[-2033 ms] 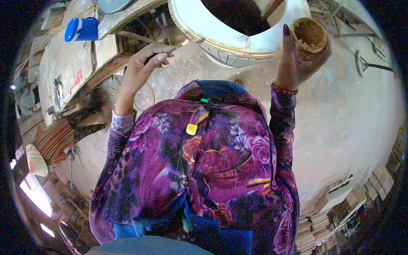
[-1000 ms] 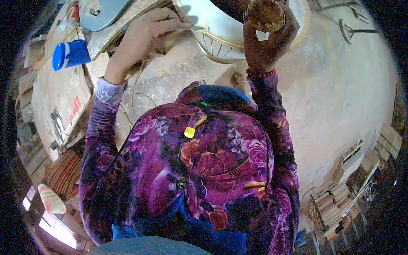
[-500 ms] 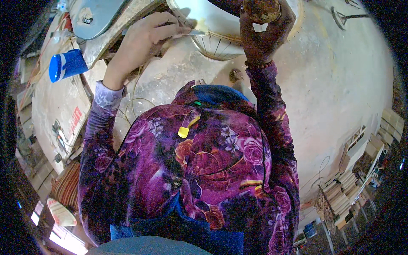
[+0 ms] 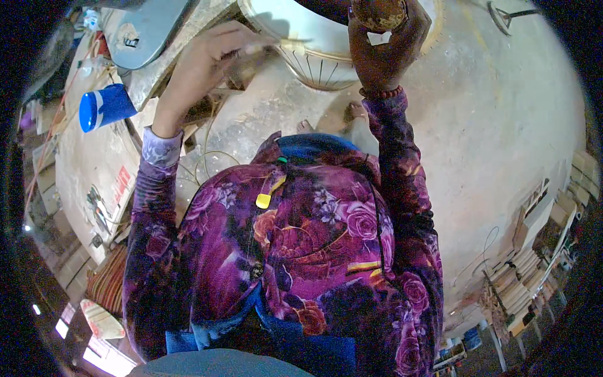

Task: The user applies a filler or adhesive to the rim of a wooden cylinder and inspects the assembly components.

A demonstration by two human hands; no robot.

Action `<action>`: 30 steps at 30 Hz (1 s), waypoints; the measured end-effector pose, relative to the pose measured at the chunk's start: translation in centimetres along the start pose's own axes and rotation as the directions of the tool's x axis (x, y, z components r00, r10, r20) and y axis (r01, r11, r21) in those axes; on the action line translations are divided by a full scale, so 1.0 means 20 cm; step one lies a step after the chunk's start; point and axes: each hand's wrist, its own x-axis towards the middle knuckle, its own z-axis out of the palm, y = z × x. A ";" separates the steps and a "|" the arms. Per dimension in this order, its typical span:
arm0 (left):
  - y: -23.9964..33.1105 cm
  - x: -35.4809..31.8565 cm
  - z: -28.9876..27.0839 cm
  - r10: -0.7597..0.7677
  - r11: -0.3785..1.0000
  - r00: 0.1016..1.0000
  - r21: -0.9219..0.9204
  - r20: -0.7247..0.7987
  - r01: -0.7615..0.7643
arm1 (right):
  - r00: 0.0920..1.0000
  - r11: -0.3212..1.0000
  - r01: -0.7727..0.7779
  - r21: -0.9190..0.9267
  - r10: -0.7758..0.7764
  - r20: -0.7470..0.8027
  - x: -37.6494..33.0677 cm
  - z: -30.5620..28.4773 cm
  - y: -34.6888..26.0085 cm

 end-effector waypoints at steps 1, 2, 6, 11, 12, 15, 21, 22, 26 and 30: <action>0.00 0.01 0.00 0.006 1.000 1.000 0.002 0.006 -0.006 | 1.000 1.000 -0.005 -0.003 0.005 -0.007 0.00 0.00 0.00; 0.00 0.02 0.00 -0.023 0.993 1.000 0.113 -0.008 0.024 | 0.999 0.999 -0.037 0.021 0.037 -0.015 0.00 0.01 0.00; 0.03 0.00 0.03 -0.018 0.968 1.000 0.252 -0.003 0.018 | 1.000 0.999 -0.029 -0.028 0.029 -0.007 0.01 0.00 -0.03; 0.00 -0.01 0.01 -0.020 0.999 0.993 -0.033 0.118 0.024 | 0.998 0.994 -0.040 0.104 0.034 0.057 0.02 -0.03 0.02; -0.02 -0.01 0.00 -0.013 0.991 0.994 -0.134 0.109 0.028 | 0.994 0.958 -0.105 0.266 0.103 0.021 0.00 -0.01 0.02; -0.01 0.00 -0.02 -0.168 0.979 0.985 0.122 0.047 0.161 | 0.989 0.940 -0.142 0.312 0.144 0.016 0.02 0.00 0.00; 0.12 0.06 0.00 -0.006 0.980 0.994 0.197 0.105 -0.015 | 0.989 0.935 -0.129 0.329 0.147 -0.032 0.00 0.01 0.06; 0.08 0.06 -0.02 0.023 0.980 0.992 0.194 0.121 -0.046 | 0.986 0.941 -0.129 0.312 0.155 -0.059 0.00 0.00 0.06; -0.10 0.06 -0.09 0.106 0.959 0.969 -0.279 0.222 -0.041 | 0.992 0.993 -0.111 0.034 0.113 -0.058 0.03 0.00 -0.02; -0.16 0.10 -0.09 0.084 0.991 0.987 -0.118 0.139 -0.068 | 0.986 0.981 -0.126 -0.145 0.108 -0.127 0.02 0.01 -0.04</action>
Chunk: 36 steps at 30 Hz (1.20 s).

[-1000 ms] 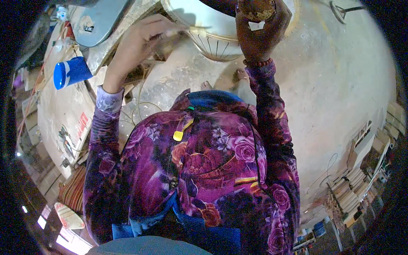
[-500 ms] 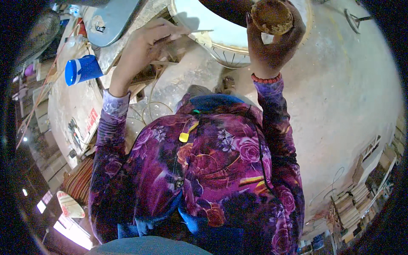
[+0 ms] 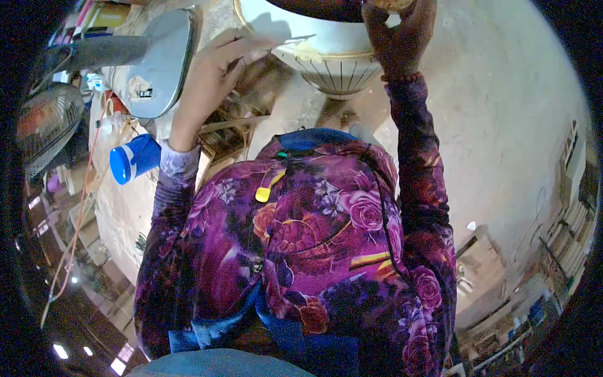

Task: The user applies a filler or adhesive to the rim of a wooden cylinder and inspects the assembly components.

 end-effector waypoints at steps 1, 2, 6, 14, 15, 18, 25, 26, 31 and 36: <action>-0.01 0.00 0.01 0.002 0.996 1.000 0.086 -0.015 -0.001 | 1.000 0.997 -0.015 0.070 0.014 0.021 0.00 0.01 0.01; -0.03 -0.01 0.02 0.004 0.985 0.999 0.173 -0.032 0.002 | 0.999 0.990 -0.032 0.141 0.026 0.044 0.00 0.01 0.03; -0.16 0.00 0.02 0.149 0.980 0.985 0.116 0.088 -0.159 | 0.986 0.930 -0.168 0.328 0.164 0.041 0.00 0.04 0.07; -0.23 -0.01 -0.01 0.228 0.970 0.970 0.069 0.082 -0.233 | 0.969 0.874 -0.248 0.417 0.231 0.090 0.01 0.04 0.05; -0.21 -0.01 -0.01 0.228 0.970 0.970 0.066 0.083 -0.233 | 0.971 0.882 -0.240 0.405 0.226 0.081 0.01 0.04 0.07; -0.16 -0.02 -0.03 0.276 0.958 0.959 0.062 0.060 -0.279 | 0.969 0.876 -0.247 0.413 0.233 0.086 0.00 0.03 0.07; -0.19 -0.01 0.01 0.208 0.977 0.976 0.044 0.063 -0.211 | 0.959 0.812 -0.281 0.512 0.250 0.132 0.02 0.03 0.07; -0.15 -0.01 0.02 0.167 0.979 0.984 0.110 0.066 -0.173 | 0.959 0.810 -0.282 0.515 0.249 0.134 0.01 0.03 0.06; -0.11 -0.04 0.00 0.218 0.974 0.967 0.040 0.131 -0.224 | 0.973 0.866 -0.229 0.444 0.212 0.089 0.01 0.02 0.08; -0.16 0.01 0.00 0.054 0.995 0.998 0.081 0.041 -0.057 | 0.979 0.866 -0.201 0.458 0.189 0.072 0.01 0.04 0.11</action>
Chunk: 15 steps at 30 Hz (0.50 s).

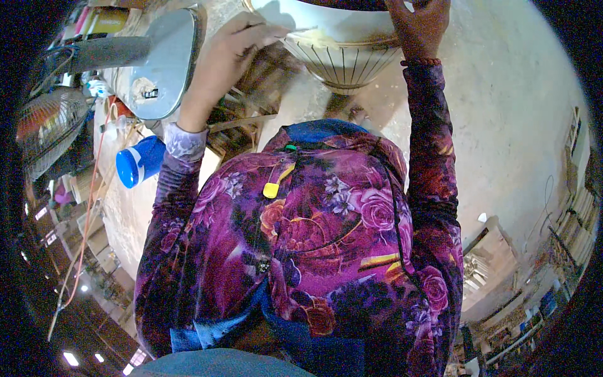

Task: The user applies a filler or adhesive to the rim of a wooden cylinder and inspects the assembly components.

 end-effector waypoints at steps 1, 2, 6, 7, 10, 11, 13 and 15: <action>0.05 0.00 0.02 0.042 0.997 0.999 0.058 -0.011 -0.042 | 1.000 1.000 0.006 0.021 -0.006 0.006 0.00 0.01 -0.01; 0.07 0.00 0.02 0.085 0.990 0.996 0.117 -0.019 -0.082 | 1.000 1.000 0.005 0.021 -0.006 0.007 -0.01 0.02 -0.02; 0.02 -0.02 -0.03 0.118 0.993 0.984 0.000 0.134 -0.119 | 0.991 0.862 -0.072 0.503 0.117 -0.058 0.01 0.01 -0.02; -0.02 0.00 -0.05 0.147 0.988 0.983 -0.057 0.107 -0.142 | 0.995 0.969 0.097 -0.226 -0.099 -0.001 0.01 -0.02 0.00; -0.09 0.01 -0.06 0.132 0.991 0.987 -0.010 0.094 -0.132 | 0.998 0.998 -0.054 0.031 0.055 -0.031 0.00 0.01 -0.01; -0.10 0.00 -0.05 0.089 0.990 0.990 0.097 0.106 -0.100 | 0.998 0.998 -0.057 0.027 0.057 -0.030 0.00 0.01 0.00; -0.09 0.01 -0.05 0.162 0.985 0.984 0.055 0.072 -0.166 | 0.999 0.995 0.035 -0.093 -0.038 -0.028 0.01 0.00 0.02; -0.08 0.01 -0.07 0.228 0.974 0.973 0.014 0.035 -0.228 | 0.999 0.996 0.024 -0.081 -0.026 -0.028 0.01 -0.01 0.01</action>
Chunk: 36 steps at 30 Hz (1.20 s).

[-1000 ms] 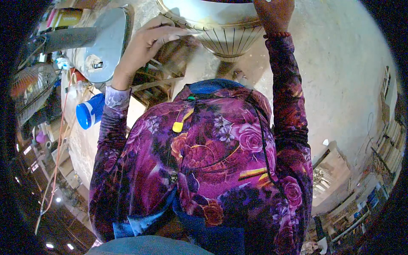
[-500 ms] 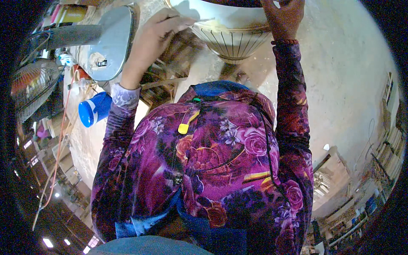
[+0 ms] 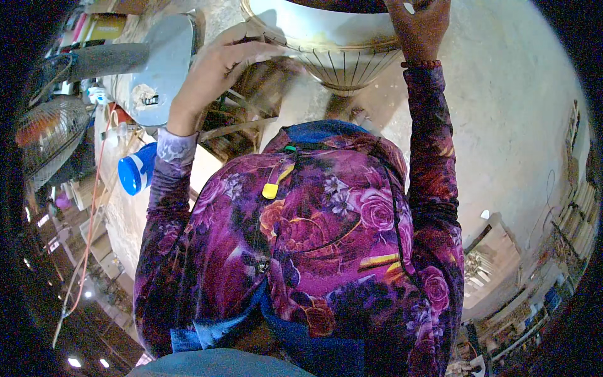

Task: The user applies a filler or adhesive to the rim of a wooden cylinder and inspects the assembly components.

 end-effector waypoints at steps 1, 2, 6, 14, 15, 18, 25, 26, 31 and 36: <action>0.01 0.01 -0.03 0.001 0.999 0.999 -0.045 0.039 0.001 | 1.000 1.000 -0.014 0.014 0.014 0.006 0.00 0.00 -0.02; 0.01 0.01 -0.04 0.004 0.996 0.997 -0.091 0.077 0.004 | 1.000 1.000 -0.013 0.014 0.013 0.006 0.00 0.01 -0.04; -0.04 0.01 -0.03 -0.039 0.999 0.998 -0.004 0.043 0.040 | 0.992 0.984 -0.126 0.124 0.127 -0.001 0.00 0.02 -0.07; -0.06 -0.01 -0.04 -0.006 0.996 0.999 -0.091 0.047 0.010 | 0.925 0.169 -0.194 0.966 0.361 0.122 -0.01 0.05 -0.09; -0.06 -0.02 -0.04 -0.011 0.996 0.999 -0.086 0.045 0.015 | 0.981 0.777 -0.151 0.612 0.195 -0.006 -0.01 0.02 -0.03; -0.06 -0.04 -0.03 -0.079 0.991 0.997 0.113 0.020 0.076 | 1.000 0.999 0.025 -0.047 -0.025 0.009 -0.01 -0.01 0.01; -0.09 -0.03 -0.09 0.000 1.000 0.998 0.003 0.062 0.000 | 1.000 0.999 -0.030 0.039 0.030 0.002 -0.01 -0.01 -0.01; -0.11 -0.04 -0.09 -0.026 1.000 0.999 -0.009 0.024 0.026 | 1.000 0.999 -0.030 0.044 0.030 0.004 -0.01 -0.01 0.00; -0.08 -0.04 -0.05 -0.011 0.998 1.000 0.064 0.000 0.011 | 0.999 0.996 -0.034 0.080 0.033 0.020 -0.01 -0.02 0.01; -0.10 -0.05 -0.11 -0.004 0.998 0.991 -0.056 0.132 0.011 | 0.995 0.996 -0.083 0.026 0.084 -0.046 -0.01 -0.08 0.05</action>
